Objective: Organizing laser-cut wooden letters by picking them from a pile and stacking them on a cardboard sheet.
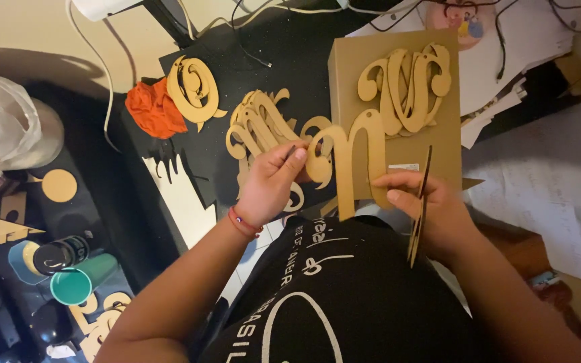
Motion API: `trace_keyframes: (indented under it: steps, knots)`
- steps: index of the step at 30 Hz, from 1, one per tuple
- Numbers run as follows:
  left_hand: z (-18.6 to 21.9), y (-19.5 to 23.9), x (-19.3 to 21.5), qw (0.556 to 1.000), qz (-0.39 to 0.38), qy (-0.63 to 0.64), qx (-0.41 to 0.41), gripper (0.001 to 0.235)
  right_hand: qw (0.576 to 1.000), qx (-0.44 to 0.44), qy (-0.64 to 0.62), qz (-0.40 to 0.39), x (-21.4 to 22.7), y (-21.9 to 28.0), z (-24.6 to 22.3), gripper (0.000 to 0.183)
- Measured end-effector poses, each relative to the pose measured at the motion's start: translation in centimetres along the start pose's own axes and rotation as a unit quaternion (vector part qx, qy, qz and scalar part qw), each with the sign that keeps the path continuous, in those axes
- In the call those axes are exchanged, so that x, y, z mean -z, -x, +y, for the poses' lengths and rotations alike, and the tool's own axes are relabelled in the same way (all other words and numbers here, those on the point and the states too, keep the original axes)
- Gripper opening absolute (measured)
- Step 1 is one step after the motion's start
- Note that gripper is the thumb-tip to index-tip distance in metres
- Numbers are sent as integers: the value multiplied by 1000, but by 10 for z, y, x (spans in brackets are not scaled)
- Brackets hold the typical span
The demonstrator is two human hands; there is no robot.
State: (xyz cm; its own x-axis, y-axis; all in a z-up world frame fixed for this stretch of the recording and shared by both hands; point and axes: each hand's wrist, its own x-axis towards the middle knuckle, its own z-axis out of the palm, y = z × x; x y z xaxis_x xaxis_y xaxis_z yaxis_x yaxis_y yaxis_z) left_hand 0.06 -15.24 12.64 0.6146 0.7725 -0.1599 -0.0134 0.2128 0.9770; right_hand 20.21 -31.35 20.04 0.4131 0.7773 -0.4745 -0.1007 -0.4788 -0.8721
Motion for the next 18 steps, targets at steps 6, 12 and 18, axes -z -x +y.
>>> trace_keyframes:
  steps: [6,12,18]
  knots:
    - [29,-2,7,999,-26,17,16,28,999,16,12,37,-7,11,2,22]
    - [6,-8,11,999,-49,-13,14,30,998,35,37,25,-8,8,4,24]
    - [-17,-6,8,998,-61,13,19,26,998,31,42,41,-2,3,18,27]
